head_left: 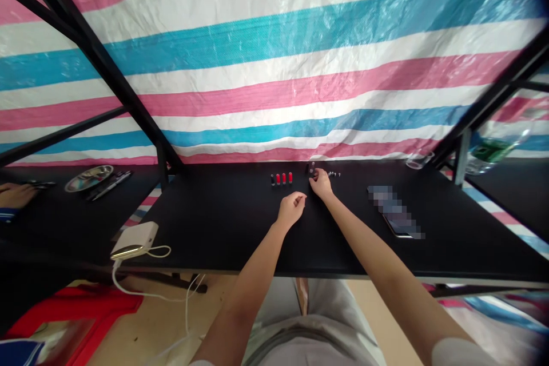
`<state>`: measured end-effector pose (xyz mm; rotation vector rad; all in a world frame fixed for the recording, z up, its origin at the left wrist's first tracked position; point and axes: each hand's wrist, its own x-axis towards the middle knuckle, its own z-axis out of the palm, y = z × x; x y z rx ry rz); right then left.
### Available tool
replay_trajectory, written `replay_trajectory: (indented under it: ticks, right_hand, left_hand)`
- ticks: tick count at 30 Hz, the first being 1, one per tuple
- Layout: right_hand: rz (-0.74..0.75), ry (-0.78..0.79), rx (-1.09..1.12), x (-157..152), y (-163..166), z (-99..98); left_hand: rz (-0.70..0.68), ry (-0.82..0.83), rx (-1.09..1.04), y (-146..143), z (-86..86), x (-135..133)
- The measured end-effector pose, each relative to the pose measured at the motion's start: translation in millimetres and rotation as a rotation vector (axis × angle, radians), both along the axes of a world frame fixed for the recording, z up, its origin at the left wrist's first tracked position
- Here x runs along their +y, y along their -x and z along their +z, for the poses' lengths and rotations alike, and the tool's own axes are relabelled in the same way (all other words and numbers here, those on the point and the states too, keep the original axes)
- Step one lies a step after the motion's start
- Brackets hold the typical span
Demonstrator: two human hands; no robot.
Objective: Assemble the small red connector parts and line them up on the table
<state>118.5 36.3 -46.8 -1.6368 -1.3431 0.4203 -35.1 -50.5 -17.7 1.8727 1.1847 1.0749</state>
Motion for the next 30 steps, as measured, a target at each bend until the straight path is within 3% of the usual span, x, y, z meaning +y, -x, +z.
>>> replay_trajectory:
  ticks: [9,13,15,21,25,30]
  right_hand:
    - [0.050,-0.116,0.465,-62,8,-0.9]
    - [0.113,-0.101,0.475,-69,8,3.7]
    - [0.114,-0.097,0.477,-69,7,4.4]
    - [0.116,-0.089,0.467,-70,7,4.3]
    - [0.127,-0.085,0.468,-71,7,4.4]
    - [0.124,-0.078,0.440,-71,8,5.2]
  left_hand:
    - [0.042,-0.043,0.071,-7,-2.7,0]
    - [0.221,-0.089,0.145,-17,9.2,6]
    - [0.279,-0.027,0.180,-20,15.4,12]
    - [0.287,0.058,0.406,-18,21.7,30]
    - [0.300,0.021,0.537,-14,22.9,36]
    - [0.333,-0.105,0.340,-12,18.1,37]
